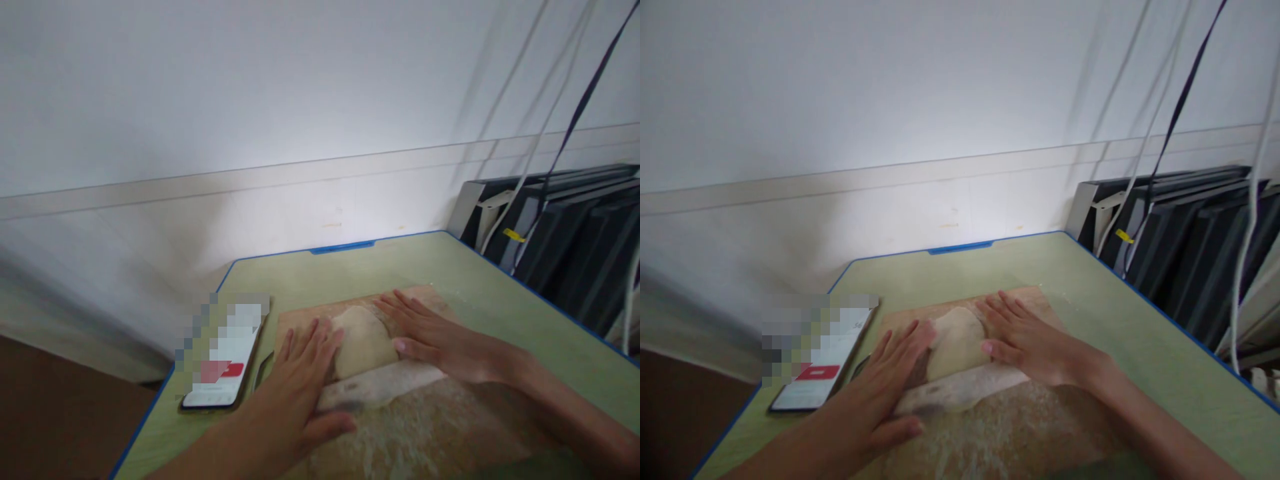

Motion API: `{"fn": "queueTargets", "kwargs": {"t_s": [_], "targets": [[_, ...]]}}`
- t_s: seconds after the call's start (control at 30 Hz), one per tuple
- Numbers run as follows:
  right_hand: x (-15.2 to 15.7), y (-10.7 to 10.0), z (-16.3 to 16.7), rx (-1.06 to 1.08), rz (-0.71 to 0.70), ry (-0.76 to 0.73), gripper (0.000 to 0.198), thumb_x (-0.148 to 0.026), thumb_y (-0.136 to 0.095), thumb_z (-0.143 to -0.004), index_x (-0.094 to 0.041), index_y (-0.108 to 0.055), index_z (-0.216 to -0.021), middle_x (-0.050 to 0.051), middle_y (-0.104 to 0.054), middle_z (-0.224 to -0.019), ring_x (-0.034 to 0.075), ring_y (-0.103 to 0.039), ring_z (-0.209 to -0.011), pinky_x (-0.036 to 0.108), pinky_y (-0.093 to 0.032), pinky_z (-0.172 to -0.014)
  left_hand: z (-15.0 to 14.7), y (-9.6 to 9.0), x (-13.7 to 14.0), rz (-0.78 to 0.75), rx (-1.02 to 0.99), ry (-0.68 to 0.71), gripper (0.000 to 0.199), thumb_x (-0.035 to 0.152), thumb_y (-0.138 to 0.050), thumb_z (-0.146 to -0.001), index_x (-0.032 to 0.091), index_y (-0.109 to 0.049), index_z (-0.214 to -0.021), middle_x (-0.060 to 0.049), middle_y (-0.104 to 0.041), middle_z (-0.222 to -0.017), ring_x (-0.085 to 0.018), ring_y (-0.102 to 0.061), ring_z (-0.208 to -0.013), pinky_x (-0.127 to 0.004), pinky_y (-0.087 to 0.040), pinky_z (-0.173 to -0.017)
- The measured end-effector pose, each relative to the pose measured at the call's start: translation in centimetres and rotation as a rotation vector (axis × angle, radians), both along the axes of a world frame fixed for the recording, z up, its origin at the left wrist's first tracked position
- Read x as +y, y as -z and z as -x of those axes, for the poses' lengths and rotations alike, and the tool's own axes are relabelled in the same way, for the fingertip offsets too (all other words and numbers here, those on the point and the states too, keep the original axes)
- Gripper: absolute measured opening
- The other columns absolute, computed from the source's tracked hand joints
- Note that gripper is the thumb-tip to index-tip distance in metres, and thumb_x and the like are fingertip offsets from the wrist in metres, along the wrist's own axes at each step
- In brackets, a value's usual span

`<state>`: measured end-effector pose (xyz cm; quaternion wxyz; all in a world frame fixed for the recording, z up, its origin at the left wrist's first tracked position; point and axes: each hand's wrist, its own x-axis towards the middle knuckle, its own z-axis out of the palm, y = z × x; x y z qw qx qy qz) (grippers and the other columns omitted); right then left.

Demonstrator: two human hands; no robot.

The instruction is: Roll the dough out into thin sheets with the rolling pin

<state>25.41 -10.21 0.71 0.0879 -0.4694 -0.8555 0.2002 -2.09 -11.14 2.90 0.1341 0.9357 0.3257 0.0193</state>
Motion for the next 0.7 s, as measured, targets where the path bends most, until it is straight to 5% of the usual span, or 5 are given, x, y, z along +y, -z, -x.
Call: {"fn": "queueTargets", "kwargs": {"t_s": [0.13,0.4,0.57,0.7], "targets": [[-0.8,-0.6,0.1,0.0,-0.028,-0.031,0.063,-0.052,-0.029,-0.088,-0.025,-0.004,-0.14,0.004,-0.006,-0.148,0.024,0.0,-0.132,0.05,-0.003,-0.106,-0.3,-0.3,-0.7,0.022,0.035,0.057,0.082,0.064,-0.038,-0.081,0.02,-0.004,-0.141,-0.013,-0.01,-0.146,-0.03,-0.003,-0.133,-0.056,-0.013,-0.103],[0.0,-0.8,0.4,-0.051,0.065,0.039,0.067,-0.056,-0.021,-0.088,-0.016,-0.006,-0.14,0.008,-0.002,-0.147,0.023,0.008,-0.132,0.049,-0.002,-0.106,0.2,0.5,1.2,0.011,-0.016,0.009,0.075,0.06,-0.026,-0.087,0.02,0.007,-0.14,-0.014,-0.004,-0.147,-0.028,0.001,-0.133,-0.058,-0.009,-0.101],[-1.3,-0.8,0.2,-0.022,-0.015,-0.056,0.066,-0.053,-0.032,-0.087,-0.025,-0.003,-0.14,0.004,-0.004,-0.148,0.024,0.002,-0.133,0.05,-0.003,-0.106,-0.6,-0.5,-1.0,0.019,0.049,0.048,0.081,0.062,-0.043,-0.08,0.018,-0.013,-0.141,-0.014,-0.014,-0.145,-0.03,-0.005,-0.133,-0.055,-0.015,-0.103],[-0.5,-0.4,0.0,-0.026,0.015,-0.022,0.065,-0.054,-0.03,-0.087,-0.025,-0.004,-0.14,0.004,0.0,-0.148,0.025,0.006,-0.132,0.051,-0.003,-0.105,-0.7,-0.8,-0.7,0.027,0.04,0.037,0.078,0.064,-0.039,-0.081,0.016,-0.019,-0.139,-0.015,-0.014,-0.145,-0.03,-0.005,-0.133,-0.056,-0.014,-0.103]]}}
